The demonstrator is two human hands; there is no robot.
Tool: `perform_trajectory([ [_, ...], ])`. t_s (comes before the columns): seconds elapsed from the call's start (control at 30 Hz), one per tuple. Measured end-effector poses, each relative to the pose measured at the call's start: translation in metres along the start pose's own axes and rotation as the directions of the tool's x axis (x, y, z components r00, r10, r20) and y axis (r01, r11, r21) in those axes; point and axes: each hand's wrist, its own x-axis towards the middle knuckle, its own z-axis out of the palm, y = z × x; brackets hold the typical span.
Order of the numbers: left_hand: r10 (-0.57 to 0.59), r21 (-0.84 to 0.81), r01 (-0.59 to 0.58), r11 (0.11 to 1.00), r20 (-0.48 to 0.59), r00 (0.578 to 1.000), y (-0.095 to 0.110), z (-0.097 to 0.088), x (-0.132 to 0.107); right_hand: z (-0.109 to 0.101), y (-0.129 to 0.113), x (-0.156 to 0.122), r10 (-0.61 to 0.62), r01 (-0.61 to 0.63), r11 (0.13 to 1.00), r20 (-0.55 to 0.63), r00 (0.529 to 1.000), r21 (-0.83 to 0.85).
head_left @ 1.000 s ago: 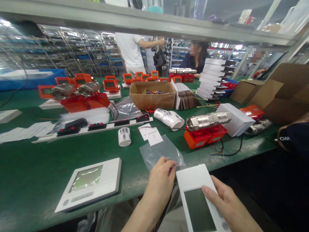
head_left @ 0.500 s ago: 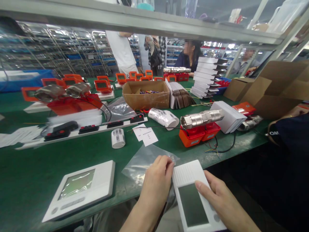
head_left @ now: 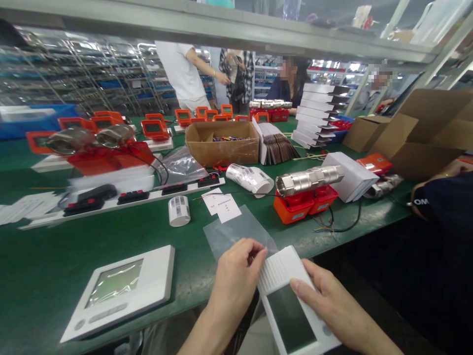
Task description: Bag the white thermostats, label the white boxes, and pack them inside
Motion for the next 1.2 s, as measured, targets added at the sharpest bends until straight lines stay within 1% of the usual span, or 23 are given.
perform_trajectory([
  [0.1, 0.053, 0.016, -0.053, 0.998, 0.002, 0.999, 0.008, 0.000, -0.002, 0.004, -0.003, 0.002, 0.004, -0.005, 0.992, -0.006, 1.000, -0.127],
  [0.2, 0.061, 0.001, -0.061, 0.998, 0.004, 0.998, 0.013, 0.001, 0.003, 0.006, -0.008, 0.003, 0.003, -0.004, 0.977, -0.004, 1.000, -0.211],
  [0.27, 0.048, -0.008, -0.047, 0.999, 0.030, 0.998, 0.015, 0.001, 0.010, 0.006, -0.013, 0.003, 0.001, 0.004, 0.969, 0.020, 1.000, -0.249],
  [0.4, 0.016, -0.048, -0.010, 0.999, 0.125, 0.992, 0.019, -0.002, 0.029, 0.005, -0.020, 0.005, 0.017, 0.000, 0.954, 0.052, 0.998, -0.299],
  [0.47, 0.016, -0.075, -0.003, 0.997, 0.163, 0.986, 0.023, -0.003, 0.037, 0.003, -0.023, 0.007, 0.023, 0.001, 0.952, 0.078, 0.997, -0.305],
  [0.53, 0.032, -0.066, -0.020, 0.998, 0.184, 0.982, 0.028, -0.004, 0.042, 0.002, -0.025, 0.010, 0.025, 0.006, 0.953, 0.097, 0.995, -0.302],
  [0.63, 0.102, 0.026, -0.108, 0.994, 0.176, 0.979, 0.032, -0.006, 0.042, 0.000, -0.024, 0.015, 0.031, -0.003, 0.962, 0.101, 0.994, -0.272],
  [0.73, 0.196, 0.107, -0.213, 0.971, 0.149, 0.969, 0.027, -0.008, 0.034, -0.003, -0.019, 0.018, 0.052, -0.031, 0.978, 0.096, 0.994, -0.205],
  [0.8, 0.219, 0.110, -0.235, 0.966, 0.146, 0.965, 0.016, -0.008, 0.023, -0.004, -0.014, 0.018, 0.071, -0.058, 0.987, 0.082, 0.994, -0.152],
  [0.9, 0.169, 0.091, -0.181, 0.979, 0.123, 0.978, 0.000, -0.007, 0.005, -0.004, -0.007, 0.019, 0.090, -0.083, 0.992, 0.074, 0.993, -0.091],
  [0.97, 0.127, 0.109, -0.138, 0.984, 0.106, 0.986, -0.006, -0.007, -0.005, -0.003, -0.004, 0.020, 0.099, -0.092, 0.993, 0.093, 0.991, -0.070],
  [1.07, 0.081, 0.196, -0.097, 0.976, 0.086, 0.993, -0.005, -0.008, -0.011, -0.001, -0.002, 0.024, 0.106, -0.099, 0.993, 0.125, 0.986, -0.062],
  [1.13, 0.044, 0.245, -0.059, 0.968, 0.067, 0.997, -0.001, -0.010, -0.009, -0.001, -0.002, 0.025, 0.087, -0.080, 0.995, 0.136, 0.987, -0.056],
  [1.2, -0.004, 0.250, -0.009, 0.968, 0.048, 0.999, 0.001, -0.011, -0.003, -0.003, -0.001, 0.025, 0.066, -0.062, 0.998, 0.155, 0.986, -0.032],
])
